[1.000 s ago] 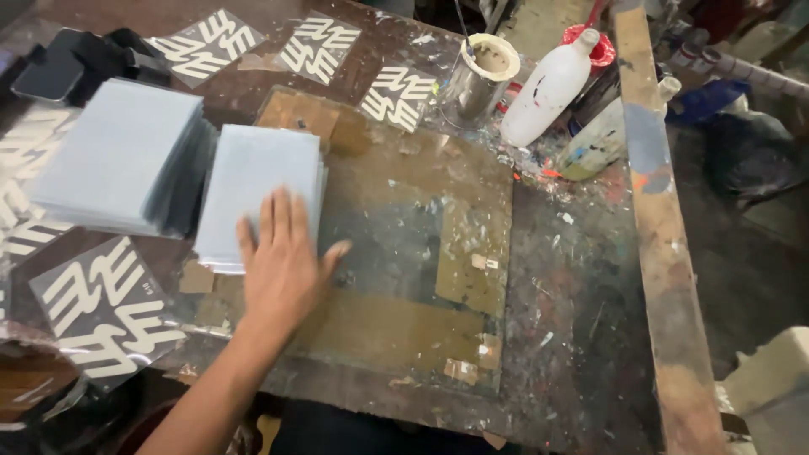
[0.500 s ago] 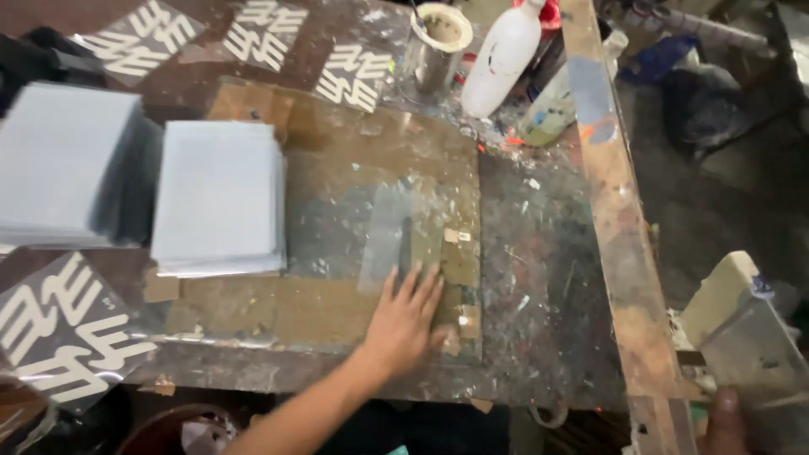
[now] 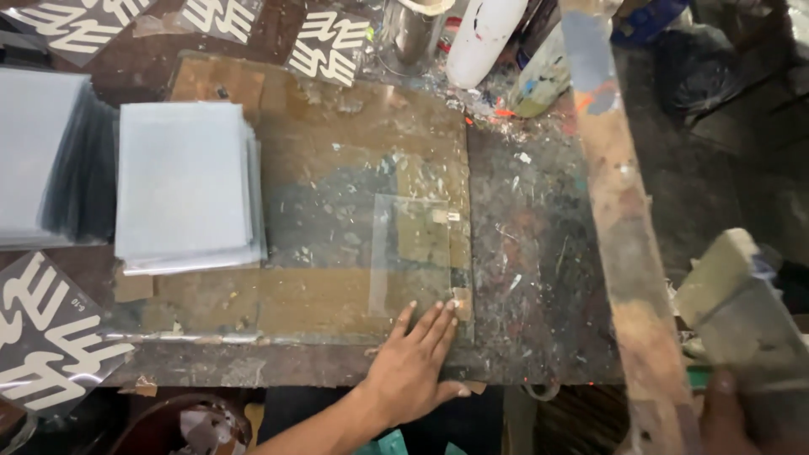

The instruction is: Applying ink to sheets using a manual silk screen frame and a squeegee.

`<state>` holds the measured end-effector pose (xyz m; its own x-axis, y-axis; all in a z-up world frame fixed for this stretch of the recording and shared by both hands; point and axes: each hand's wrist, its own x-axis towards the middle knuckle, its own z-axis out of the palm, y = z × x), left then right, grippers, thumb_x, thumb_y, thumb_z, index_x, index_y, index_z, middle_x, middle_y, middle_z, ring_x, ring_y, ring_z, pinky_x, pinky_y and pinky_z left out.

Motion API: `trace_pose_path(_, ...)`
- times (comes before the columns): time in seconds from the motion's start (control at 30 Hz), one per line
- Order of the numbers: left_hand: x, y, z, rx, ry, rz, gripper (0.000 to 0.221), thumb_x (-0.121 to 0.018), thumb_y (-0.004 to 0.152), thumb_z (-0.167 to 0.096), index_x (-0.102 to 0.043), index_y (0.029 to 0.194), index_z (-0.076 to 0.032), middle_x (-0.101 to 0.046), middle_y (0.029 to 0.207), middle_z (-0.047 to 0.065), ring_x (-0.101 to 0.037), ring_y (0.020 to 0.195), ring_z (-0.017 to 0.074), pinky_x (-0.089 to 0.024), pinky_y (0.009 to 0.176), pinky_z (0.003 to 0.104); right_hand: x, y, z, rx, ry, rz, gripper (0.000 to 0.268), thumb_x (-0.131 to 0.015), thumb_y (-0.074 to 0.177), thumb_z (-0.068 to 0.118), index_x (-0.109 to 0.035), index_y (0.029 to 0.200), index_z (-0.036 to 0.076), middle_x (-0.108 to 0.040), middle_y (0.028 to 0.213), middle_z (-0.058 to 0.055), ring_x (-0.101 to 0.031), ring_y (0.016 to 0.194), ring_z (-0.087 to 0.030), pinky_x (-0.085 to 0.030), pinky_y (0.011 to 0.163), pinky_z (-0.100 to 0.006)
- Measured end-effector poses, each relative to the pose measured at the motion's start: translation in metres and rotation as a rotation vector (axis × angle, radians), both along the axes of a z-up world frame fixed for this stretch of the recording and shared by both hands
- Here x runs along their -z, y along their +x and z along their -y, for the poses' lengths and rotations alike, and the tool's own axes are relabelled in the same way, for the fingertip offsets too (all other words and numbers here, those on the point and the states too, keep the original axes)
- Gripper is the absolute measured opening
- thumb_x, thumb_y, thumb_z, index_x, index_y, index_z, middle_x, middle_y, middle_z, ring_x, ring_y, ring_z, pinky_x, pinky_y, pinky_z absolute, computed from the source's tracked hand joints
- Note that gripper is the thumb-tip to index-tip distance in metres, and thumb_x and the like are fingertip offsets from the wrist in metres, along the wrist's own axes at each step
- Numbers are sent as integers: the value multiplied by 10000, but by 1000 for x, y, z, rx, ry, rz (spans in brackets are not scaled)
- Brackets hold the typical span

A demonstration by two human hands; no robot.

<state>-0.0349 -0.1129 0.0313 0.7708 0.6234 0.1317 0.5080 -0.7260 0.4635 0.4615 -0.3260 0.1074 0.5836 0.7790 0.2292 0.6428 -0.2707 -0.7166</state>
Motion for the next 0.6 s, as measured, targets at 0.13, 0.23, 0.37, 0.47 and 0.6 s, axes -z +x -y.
trace_pose_path(0.13, -57, -33, -16, 36, -226, 164, 810, -607, 944, -537, -433, 1475, 49, -426, 1551, 230, -382, 1468, 377, -200, 1221, 554, -24, -176, -81, 7, -20, 0, 304, -638, 1065, 133, -625, 1324, -26, -718, 1044, -192, -695, 919, -237, -549, 812, -380)
trace_pose_path(0.23, -114, -64, -30, -200, -506, 599, 652, -646, 967, -285, -453, 1523, -6, -531, 1541, 222, -529, 1412, 317, -429, 1142, 418, -31, -266, -122, 2, 146, 182, 310, -698, 967, 69, -705, 1272, 11, -741, 1133, -157, -719, 944, -232, -557, 851, -343)
trace_pose_path(0.37, -109, -85, -42, -448, -737, 879, 562, -607, 989, -320, -508, 1475, -57, -694, 1344, 194, -649, 1241, 257, -500, 1036, 361, 3, -296, -150, -518, 209, 108, 401, -636, 851, -36, -710, 1242, 23, -735, 1251, -136, -697, 1222, -236, -526, 1070, -363)
trace_pose_path(0.47, -56, -89, -46, -819, -708, 595, 565, -661, 905, -397, -621, 1374, -86, -780, 1170, 163, -746, 1070, 247, -564, 902, 352, 36, -300, -145, -625, 37, 105, 483, -608, 764, -57, -745, 1212, 60, -756, 1260, -112, -713, 1185, -226, -552, 1032, -344)
trace_pose_path(0.6, -21, -89, -50, -885, -318, 306, 625, -741, 881, -442, -644, 1341, -31, -706, 1140, 281, -674, 1062, 411, -526, 906, 450, 32, -313, -156, -758, -104, 64, 473, -674, 686, -18, -761, 1143, 62, -760, 1179, -122, -720, 1116, -293, -562, 947, -364)
